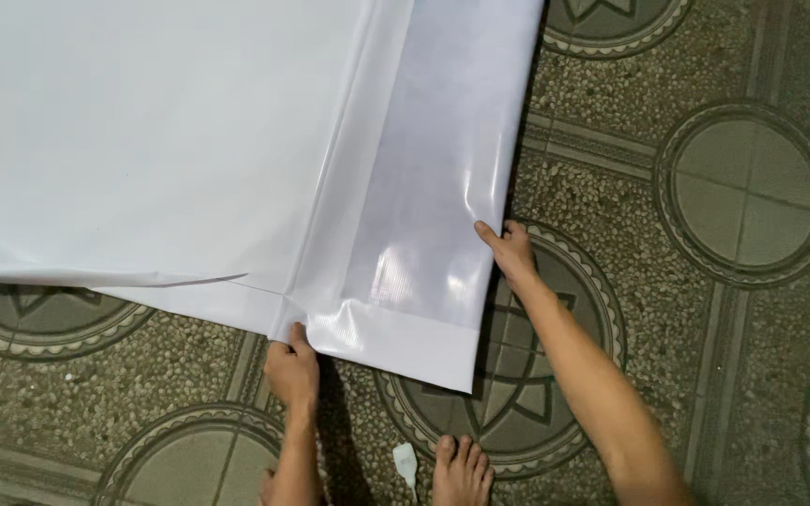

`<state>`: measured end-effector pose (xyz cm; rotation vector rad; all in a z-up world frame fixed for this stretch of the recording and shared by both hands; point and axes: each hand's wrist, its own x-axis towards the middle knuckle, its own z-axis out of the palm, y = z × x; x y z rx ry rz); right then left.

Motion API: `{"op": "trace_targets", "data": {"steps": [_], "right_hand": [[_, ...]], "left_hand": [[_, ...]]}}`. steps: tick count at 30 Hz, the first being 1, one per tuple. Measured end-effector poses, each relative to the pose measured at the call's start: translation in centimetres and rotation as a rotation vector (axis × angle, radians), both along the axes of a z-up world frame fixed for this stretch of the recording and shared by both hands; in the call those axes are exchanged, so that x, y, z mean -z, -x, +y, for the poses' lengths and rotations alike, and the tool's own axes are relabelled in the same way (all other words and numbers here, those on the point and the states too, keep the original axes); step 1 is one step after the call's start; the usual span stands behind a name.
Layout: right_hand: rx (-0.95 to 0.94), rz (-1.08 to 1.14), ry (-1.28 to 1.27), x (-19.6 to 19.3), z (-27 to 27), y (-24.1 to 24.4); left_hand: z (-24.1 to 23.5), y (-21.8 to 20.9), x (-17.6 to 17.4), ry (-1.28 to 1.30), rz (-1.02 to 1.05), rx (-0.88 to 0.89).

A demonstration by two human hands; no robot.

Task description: The person applies glue to the edge of a large white sheet of paper laid on the floor and presses it down to secure it. They use scissors to trim the paper and continue applying glue along the edges.

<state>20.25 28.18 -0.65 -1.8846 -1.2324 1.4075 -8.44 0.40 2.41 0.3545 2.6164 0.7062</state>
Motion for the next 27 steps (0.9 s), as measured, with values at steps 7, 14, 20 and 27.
{"op": "trace_targets", "data": {"steps": [7, 14, 20, 27], "right_hand": [[0.084, 0.106, -0.070, 9.6, 2.1, -2.7], [0.185, 0.179, -0.049, 7.3, 1.5, -2.9], [0.221, 0.249, -0.047, 8.9, 1.8, -4.9], [0.227, 0.184, -0.126, 8.1, 3.2, -9.4]], "left_hand": [[1.2, -2.4, -1.6, -0.342, -0.097, -0.298], [-0.2, -1.3, 2.4, -0.527, -0.235, -0.404], [-0.8, -1.4, 4.6, -0.513, -0.251, -0.355], [0.3, -4.0, 7.4, -0.495, -0.383, -0.351]]}}
